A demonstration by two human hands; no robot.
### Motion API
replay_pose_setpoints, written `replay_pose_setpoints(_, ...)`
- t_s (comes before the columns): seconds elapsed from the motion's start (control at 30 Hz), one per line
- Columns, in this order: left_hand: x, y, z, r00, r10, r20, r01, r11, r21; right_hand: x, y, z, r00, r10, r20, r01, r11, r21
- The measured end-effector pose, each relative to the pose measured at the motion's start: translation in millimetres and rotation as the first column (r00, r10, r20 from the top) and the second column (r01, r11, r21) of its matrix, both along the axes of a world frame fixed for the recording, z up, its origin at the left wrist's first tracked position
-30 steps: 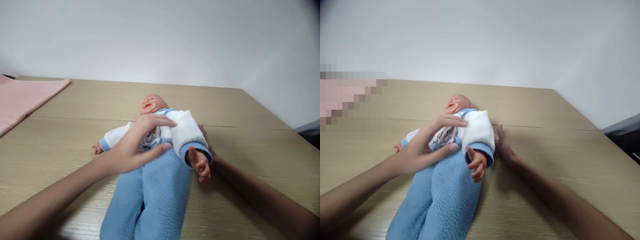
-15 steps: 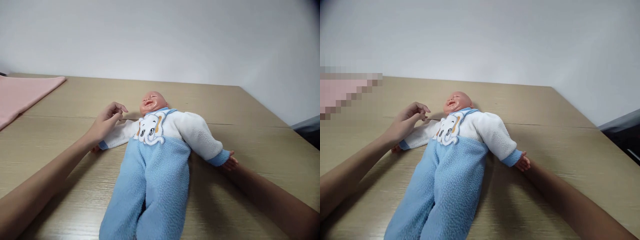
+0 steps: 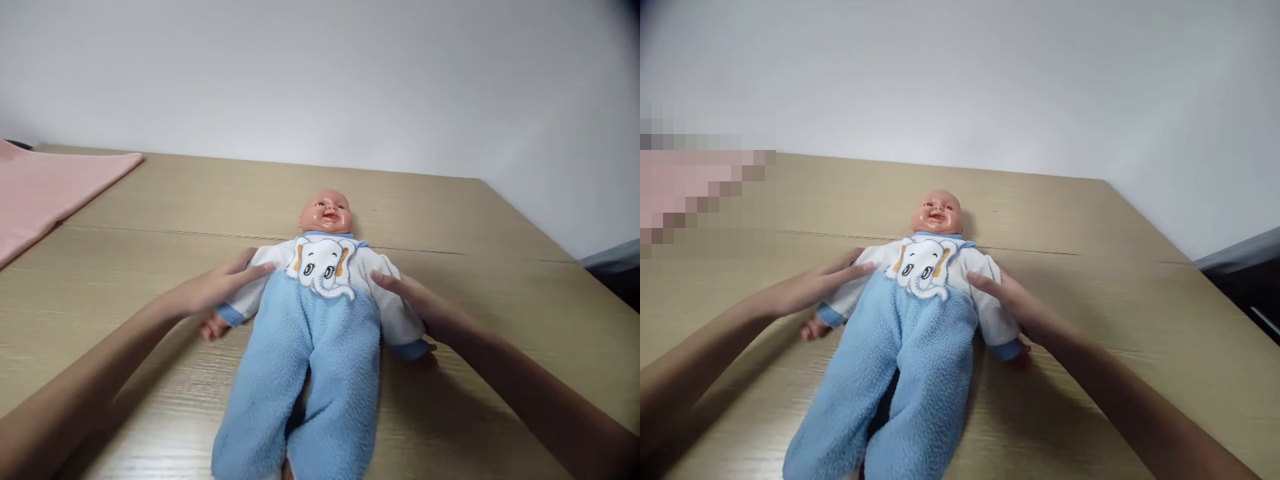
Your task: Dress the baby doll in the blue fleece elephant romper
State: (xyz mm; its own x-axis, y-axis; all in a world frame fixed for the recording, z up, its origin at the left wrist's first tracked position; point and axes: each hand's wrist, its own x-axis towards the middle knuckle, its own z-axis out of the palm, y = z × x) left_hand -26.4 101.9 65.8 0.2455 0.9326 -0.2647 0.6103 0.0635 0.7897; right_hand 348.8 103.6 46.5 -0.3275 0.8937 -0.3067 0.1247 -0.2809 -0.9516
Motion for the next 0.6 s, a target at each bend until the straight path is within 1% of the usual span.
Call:
replay_pose_setpoints(0.07, 11.9, -19.6, 1.4, 0.996, 0.012, 0.086, -0.007, 0.998, -0.060, -4.5, -8.1, -6.3, 0.999, -0.015, -0.034, 0.014, 1.000, -0.011)
replay_pose_setpoints(0.13, 23.0, -39.2, 0.3, 0.987, 0.042, 0.156, -0.030, 0.996, -0.081, -9.8, -15.0, -10.4, 0.998, -0.010, -0.057, 0.012, 0.999, 0.035)
replay_pose_setpoints(0.23, 35.4, -70.0, -2.9, 0.963, 0.129, 0.238, -0.106, 0.989, -0.108, -14.9, -24.9, -11.1, 1.000, -0.002, -0.021, 0.004, 0.994, 0.114)
replay_pose_setpoints(0.3, 41.3, -92.3, -3.6, 0.944, 0.182, 0.274, -0.154, 0.980, -0.123, -15.4, -32.4, -9.7, 1.000, 0.008, 0.013, -0.009, 0.991, 0.137)
replay_pose_setpoints(0.43, 51.8, -140.2, -0.1, 0.910, 0.322, 0.263, -0.291, 0.945, -0.151, -12.5, -51.7, -5.8, 0.997, 0.070, 0.014, -0.071, 0.991, 0.117)
replay_pose_setpoints(0.5, 56.1, -165.2, -1.2, 0.893, 0.377, 0.247, -0.344, 0.924, -0.169, -11.4, -63.5, -1.8, 0.993, 0.116, 0.004, -0.116, 0.987, 0.115)
replay_pose_setpoints(0.53, 57.4, -178.2, -4.2, 0.884, 0.400, 0.240, -0.367, 0.914, -0.170, -11.3, -69.8, 1.1, 0.990, 0.139, 0.001, -0.138, 0.983, 0.119)
replay_pose_setpoints(0.6, 57.2, -204.9, -16.7, 0.877, 0.416, 0.240, -0.388, 0.908, -0.157, -12.2, -82.4, 8.7, 0.983, 0.181, 0.006, -0.181, 0.976, 0.124)
